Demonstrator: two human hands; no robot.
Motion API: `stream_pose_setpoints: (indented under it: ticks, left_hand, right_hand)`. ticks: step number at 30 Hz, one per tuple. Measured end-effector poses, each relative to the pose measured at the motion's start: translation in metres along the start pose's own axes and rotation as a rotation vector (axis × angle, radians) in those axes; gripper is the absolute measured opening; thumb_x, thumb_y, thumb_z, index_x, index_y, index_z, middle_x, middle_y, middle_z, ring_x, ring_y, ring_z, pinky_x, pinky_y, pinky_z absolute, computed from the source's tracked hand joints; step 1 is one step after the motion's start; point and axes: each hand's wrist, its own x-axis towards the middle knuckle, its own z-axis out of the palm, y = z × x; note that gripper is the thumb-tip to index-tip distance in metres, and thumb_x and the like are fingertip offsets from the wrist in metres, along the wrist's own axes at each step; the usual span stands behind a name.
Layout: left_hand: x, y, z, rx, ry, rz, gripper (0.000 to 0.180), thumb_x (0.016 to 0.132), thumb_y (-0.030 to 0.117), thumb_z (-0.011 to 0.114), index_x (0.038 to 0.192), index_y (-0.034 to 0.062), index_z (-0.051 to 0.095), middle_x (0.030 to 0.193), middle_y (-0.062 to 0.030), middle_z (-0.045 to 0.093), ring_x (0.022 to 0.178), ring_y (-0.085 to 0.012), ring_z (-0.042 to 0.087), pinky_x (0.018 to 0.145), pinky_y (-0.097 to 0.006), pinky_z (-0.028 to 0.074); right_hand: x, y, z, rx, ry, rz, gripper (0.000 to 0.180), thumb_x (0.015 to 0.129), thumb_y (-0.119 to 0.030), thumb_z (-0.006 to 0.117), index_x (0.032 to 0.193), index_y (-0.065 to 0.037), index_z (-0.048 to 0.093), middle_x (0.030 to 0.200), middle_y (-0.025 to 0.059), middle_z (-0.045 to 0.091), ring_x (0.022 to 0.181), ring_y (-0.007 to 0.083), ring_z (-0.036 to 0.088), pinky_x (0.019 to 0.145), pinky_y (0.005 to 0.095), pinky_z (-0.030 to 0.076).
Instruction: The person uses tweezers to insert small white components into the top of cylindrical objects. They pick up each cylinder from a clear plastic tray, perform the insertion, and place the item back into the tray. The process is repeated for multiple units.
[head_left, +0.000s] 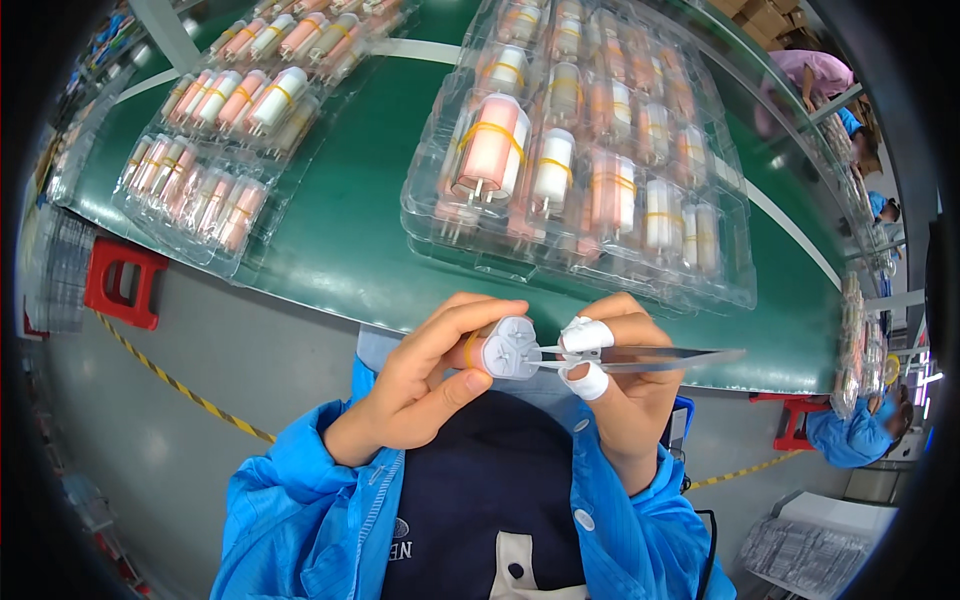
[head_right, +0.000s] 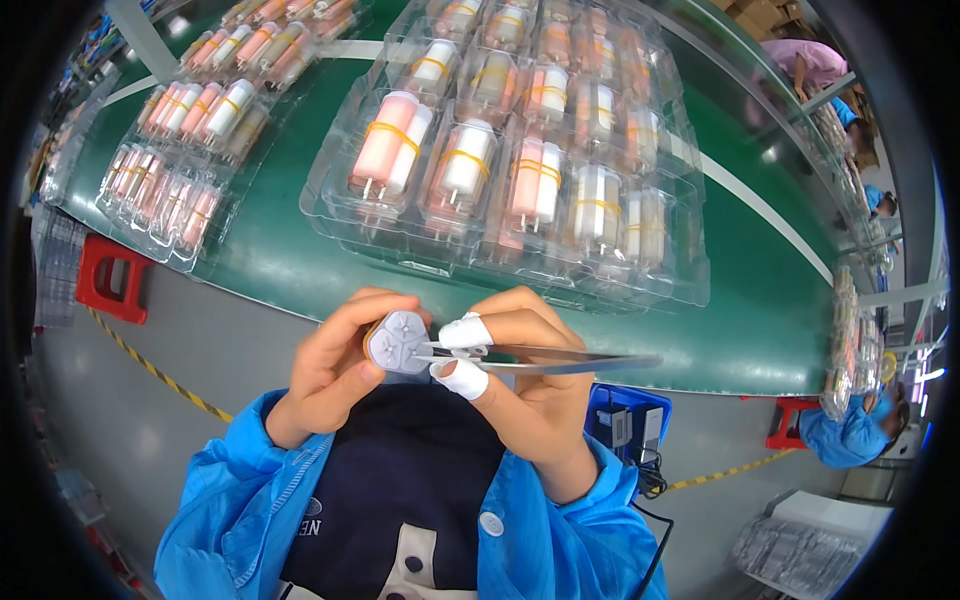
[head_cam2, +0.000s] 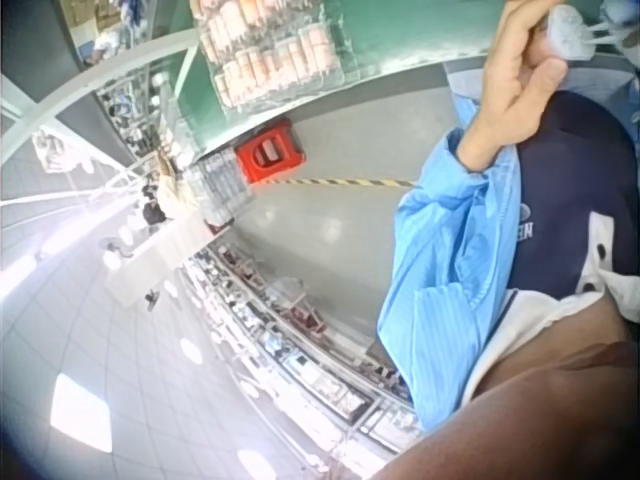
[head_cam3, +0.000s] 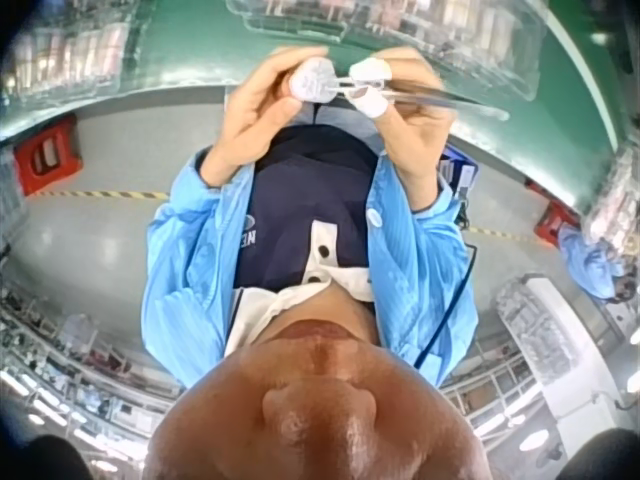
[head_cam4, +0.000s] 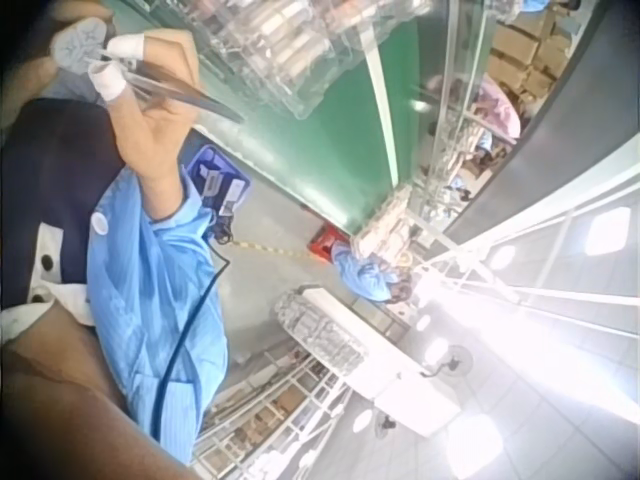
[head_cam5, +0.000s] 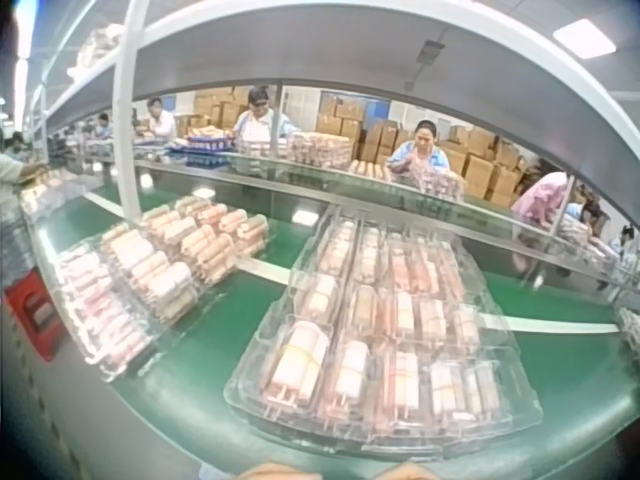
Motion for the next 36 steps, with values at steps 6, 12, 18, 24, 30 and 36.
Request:
stream_pose_setpoints:
  ticks: [6, 12, 18, 24, 30, 36]
  left_hand:
    - [-0.0008, -0.0005, 0.0008, 0.004, 0.009, 0.022, 0.049, 0.092, 0.020, 0.055, 0.131, -0.0085, 0.043, 0.121, -0.0206, 0.047, 0.113, -0.0273, 0.050, 0.098, -0.038, 0.039]
    - [0.0002, 0.0003, 0.0009, 0.076, -0.023, 0.027, 0.050, 0.091, 0.019, 0.057, 0.130, -0.0094, 0.043, 0.121, -0.0210, 0.046, 0.112, -0.0279, 0.049, 0.097, -0.038, 0.039]
    - [0.0019, -0.0040, -0.0017, 0.183, -0.053, 0.115, 0.050, 0.091, 0.019, 0.058, 0.129, -0.0104, 0.045, 0.122, -0.0211, 0.046, 0.111, -0.0272, 0.049, 0.095, -0.036, 0.040]
    - [0.0020, -0.0033, -0.0010, 0.190, -0.053, 0.113, 0.050, 0.091, 0.019, 0.058, 0.128, -0.0111, 0.045, 0.121, -0.0210, 0.045, 0.110, -0.0262, 0.049, 0.093, -0.035, 0.041]
    - [0.0020, -0.0033, -0.0015, 0.199, -0.058, 0.131, 0.049, 0.090, 0.018, 0.059, 0.128, -0.0113, 0.046, 0.120, -0.0205, 0.046, 0.107, -0.0252, 0.050, 0.090, -0.034, 0.042]
    - [0.0019, -0.0048, -0.0005, 0.188, -0.045, 0.136, 0.049, 0.091, 0.019, 0.059, 0.127, -0.0112, 0.047, 0.119, -0.0203, 0.047, 0.106, -0.0252, 0.050, 0.089, -0.034, 0.042]
  right_hand:
    - [-0.0004, -0.0069, 0.0041, 0.061, 0.116, 0.014, 0.023, 0.074, 0.001, 0.075, 0.095, 0.001, 0.068, 0.091, 0.0152, 0.065, 0.080, 0.0187, 0.064, 0.067, 0.0275, 0.052]
    - [0.0011, -0.0048, 0.0064, -0.091, 0.075, -0.058, 0.020, 0.075, 0.001, 0.074, 0.095, 0.002, 0.068, 0.088, 0.0159, 0.068, 0.079, 0.0194, 0.067, 0.067, 0.0285, 0.054]
    - [0.0015, -0.0038, 0.0079, -0.124, 0.081, -0.052, 0.020, 0.075, 0.000, 0.074, 0.094, 0.001, 0.068, 0.087, 0.0153, 0.068, 0.078, 0.0195, 0.067, 0.066, 0.0278, 0.053]
    - [0.0021, -0.0012, 0.0080, -0.113, 0.090, -0.064, 0.018, 0.076, 0.001, 0.073, 0.093, 0.002, 0.068, 0.086, 0.0151, 0.068, 0.077, 0.0191, 0.066, 0.066, 0.0275, 0.053]
    - [0.0012, -0.0008, 0.0072, -0.090, 0.077, -0.071, 0.018, 0.076, 0.002, 0.072, 0.093, 0.002, 0.068, 0.086, 0.0154, 0.068, 0.076, 0.0193, 0.066, 0.065, 0.0277, 0.053]
    - [0.0033, -0.0014, 0.0052, -0.135, 0.031, -0.097, 0.015, 0.077, 0.002, 0.071, 0.092, 0.002, 0.068, 0.084, 0.0157, 0.068, 0.075, 0.0197, 0.067, 0.064, 0.0282, 0.053]
